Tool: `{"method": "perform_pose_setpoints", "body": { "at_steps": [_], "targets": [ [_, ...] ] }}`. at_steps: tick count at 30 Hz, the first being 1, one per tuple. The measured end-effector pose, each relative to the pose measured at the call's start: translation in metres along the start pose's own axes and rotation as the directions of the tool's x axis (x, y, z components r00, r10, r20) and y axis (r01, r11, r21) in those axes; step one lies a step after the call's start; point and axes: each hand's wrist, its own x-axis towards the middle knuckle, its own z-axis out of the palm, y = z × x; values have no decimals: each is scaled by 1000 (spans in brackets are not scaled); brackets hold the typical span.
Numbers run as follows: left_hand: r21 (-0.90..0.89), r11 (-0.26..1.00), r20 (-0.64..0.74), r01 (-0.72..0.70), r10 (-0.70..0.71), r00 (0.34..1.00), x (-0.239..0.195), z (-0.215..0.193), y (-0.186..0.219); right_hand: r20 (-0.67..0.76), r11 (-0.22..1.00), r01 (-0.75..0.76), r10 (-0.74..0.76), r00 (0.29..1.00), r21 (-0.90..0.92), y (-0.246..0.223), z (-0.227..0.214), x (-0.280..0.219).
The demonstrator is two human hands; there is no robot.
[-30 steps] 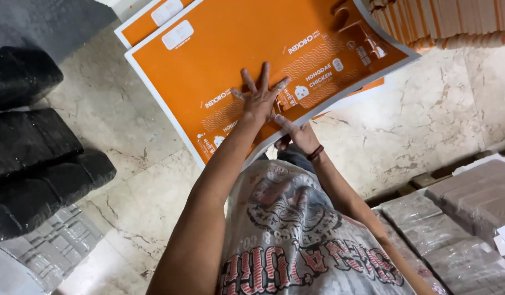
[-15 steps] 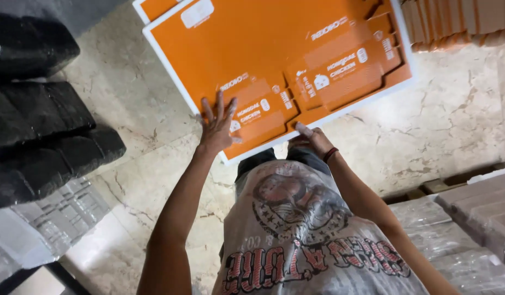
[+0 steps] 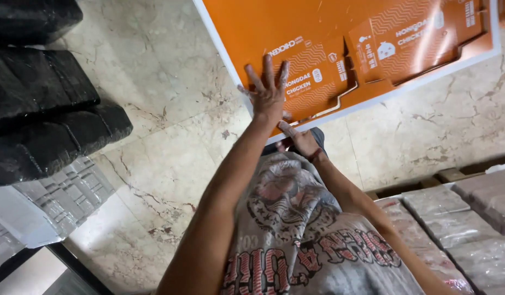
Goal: Manually removing waste material from die-cut orange cardboard sheets and stacking the finished pieces.
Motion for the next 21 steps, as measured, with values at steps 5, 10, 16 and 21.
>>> {"method": "perform_pose_setpoints", "body": {
  "at_steps": [5, 10, 16, 21],
  "targets": [
    [-14, 1000, -6, -28, 28, 1000, -12, -28, -4, 14, 953, 168, -170, 985, -251, -17, 6, -11],
    [-205, 978, 138, -36, 65, 988, -11, -44, -19, 110, 934, 78, -123, 986, 347, 24, 7, 9],
    [-62, 972, 153, -225, 232, 961, 0, -58, -48, 34, 976, -122, 118, 992, 180, 14, 43, -16],
    [199, 962, 105, -184, 166, 981, 16, -42, -38, -57, 986, 131, -138, 989, -105, -70, 78, -75]
  ]
}}
